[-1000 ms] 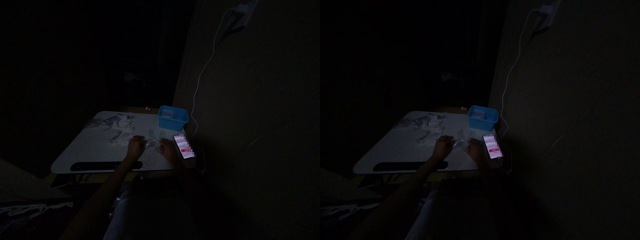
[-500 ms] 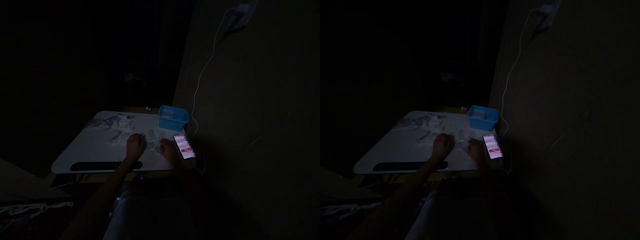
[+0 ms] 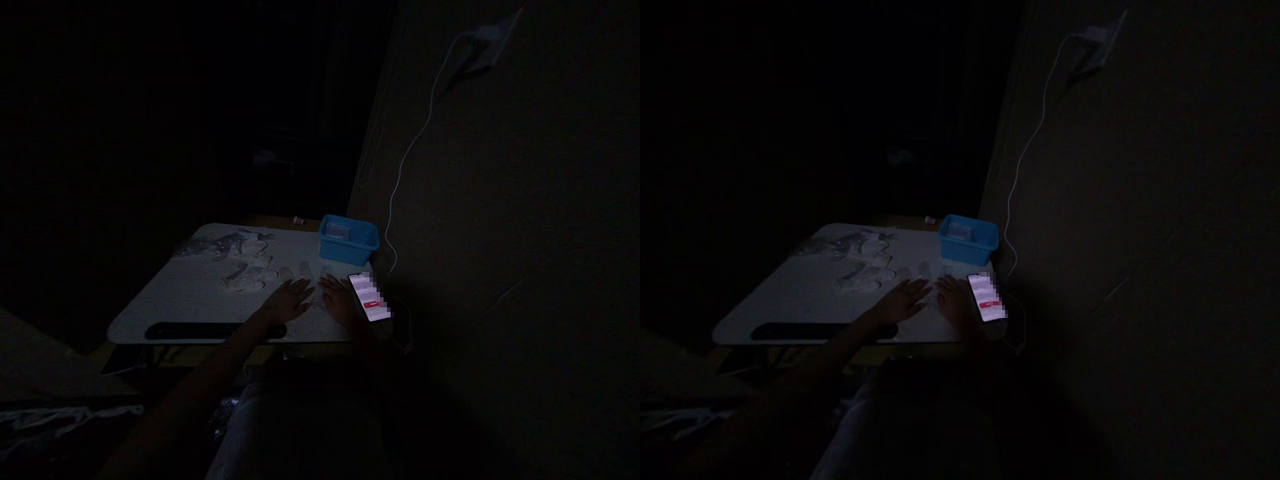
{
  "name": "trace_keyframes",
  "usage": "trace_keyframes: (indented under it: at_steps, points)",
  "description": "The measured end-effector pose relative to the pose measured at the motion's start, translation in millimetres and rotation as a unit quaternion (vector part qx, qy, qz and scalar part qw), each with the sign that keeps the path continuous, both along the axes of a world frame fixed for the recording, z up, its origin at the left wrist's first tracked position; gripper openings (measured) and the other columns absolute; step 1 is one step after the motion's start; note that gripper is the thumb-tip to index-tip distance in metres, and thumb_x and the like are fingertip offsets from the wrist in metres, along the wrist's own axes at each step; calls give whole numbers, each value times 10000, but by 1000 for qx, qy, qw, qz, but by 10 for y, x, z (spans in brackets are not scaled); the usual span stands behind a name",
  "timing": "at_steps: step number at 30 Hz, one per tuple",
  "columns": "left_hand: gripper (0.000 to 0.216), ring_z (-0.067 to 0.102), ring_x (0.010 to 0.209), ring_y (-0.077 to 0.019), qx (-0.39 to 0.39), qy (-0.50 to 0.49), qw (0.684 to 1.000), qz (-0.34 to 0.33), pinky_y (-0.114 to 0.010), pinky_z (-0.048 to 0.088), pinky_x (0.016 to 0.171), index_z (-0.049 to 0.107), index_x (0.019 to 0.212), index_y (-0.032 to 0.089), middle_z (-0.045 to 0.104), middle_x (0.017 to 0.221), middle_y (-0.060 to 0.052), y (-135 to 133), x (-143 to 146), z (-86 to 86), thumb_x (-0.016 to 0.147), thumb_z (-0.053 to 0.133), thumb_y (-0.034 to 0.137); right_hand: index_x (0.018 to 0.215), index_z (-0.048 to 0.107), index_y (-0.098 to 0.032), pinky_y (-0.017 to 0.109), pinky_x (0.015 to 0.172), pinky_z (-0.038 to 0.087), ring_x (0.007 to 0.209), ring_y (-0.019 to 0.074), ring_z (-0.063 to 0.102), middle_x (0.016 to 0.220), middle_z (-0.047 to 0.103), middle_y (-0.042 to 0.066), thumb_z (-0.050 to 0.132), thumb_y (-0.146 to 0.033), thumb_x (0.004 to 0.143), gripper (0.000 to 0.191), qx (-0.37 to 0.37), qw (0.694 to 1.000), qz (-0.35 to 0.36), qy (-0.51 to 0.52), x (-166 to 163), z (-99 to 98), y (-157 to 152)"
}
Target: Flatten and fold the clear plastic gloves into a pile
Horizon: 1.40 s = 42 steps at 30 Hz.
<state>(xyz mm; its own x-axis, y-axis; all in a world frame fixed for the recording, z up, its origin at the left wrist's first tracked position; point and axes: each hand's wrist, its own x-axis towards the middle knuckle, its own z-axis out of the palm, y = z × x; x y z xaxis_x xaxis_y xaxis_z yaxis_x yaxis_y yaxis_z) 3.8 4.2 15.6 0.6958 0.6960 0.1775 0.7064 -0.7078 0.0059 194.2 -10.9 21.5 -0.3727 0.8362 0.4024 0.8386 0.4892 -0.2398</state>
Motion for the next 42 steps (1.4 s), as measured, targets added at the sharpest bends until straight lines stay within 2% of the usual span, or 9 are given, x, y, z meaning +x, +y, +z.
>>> trace_keyframes:
  at_steps: [4,10,13,18,24,30,35,38,42]
  points:
    - [486,278,1278,-232,-6,22,1000,7,-443,219,1018,342,1309,190,322,1386,-122,6,3,33,870,312,399,1163,514,-216,405,984,234,1235,151,351,1268,497,24,369,-119,796,406,-45,998,26,-38,-55,44,146]
    - [482,305,1266,-217,0,2,1000,3,-442,221,1017,338,1308,222,340,1380,-107,16,-16,11,867,315,413,1170,506,-183,389,968,248,1243,157,334,1287,478,46,374,-93,771,430,-60,984,57,-157,-195,146,485]
    - [486,295,1271,-220,-1,2,1000,-1,-452,223,1014,348,1303,206,355,1369,-123,25,-20,4,868,308,419,1178,495,-176,395,948,272,1251,169,318,1295,468,53,354,-82,771,442,-59,977,41,-201,-257,208,609]
    - [485,304,1266,-230,-2,-8,1000,-6,-466,234,1006,367,1291,202,354,1367,-128,31,-12,11,869,296,429,1197,477,-154,414,929,295,1253,194,310,1306,451,79,344,-70,765,459,-56,976,15,-210,-333,235,762]
    - [482,312,1262,-230,5,-27,1000,-9,-461,231,1009,381,1283,203,366,1362,-120,33,-25,-25,866,303,433,1239,440,-157,373,885,368,1177,195,418,1277,476,109,341,-75,778,479,-60,981,-40,-181,-359,254,830]
    - [472,337,1247,-215,3,-73,997,-11,-448,241,1010,361,1295,207,380,1357,-106,18,-23,-13,879,280,413,1169,526,-114,267,941,373,1085,155,515,1180,565,98,361,-52,753,452,-36,995,-46,-75,-126,179,688]
    - [452,404,1190,-191,12,-164,986,-3,-395,308,984,398,1266,181,458,1297,-93,4,-25,43,891,245,380,1116,567,-120,327,964,386,1099,184,509,1180,563,100,403,-90,746,405,5,998,-58,-2,140,-88,338]
    - [449,487,1074,-185,29,-255,965,45,-357,372,926,510,1148,139,568,1143,-102,-9,-71,69,899,190,330,1112,568,-96,347,972,386,1113,194,497,1179,559,125,405,-108,757,391,23,998,-41,35,205,-205,141]
    - [405,544,892,-186,51,-338,928,151,-330,431,805,597,967,149,623,927,-86,-2,-140,52,885,237,316,1093,583,-90,352,965,394,1103,200,504,1166,567,132,410,-114,755,380,25,997,-47,49,195,-192,8]
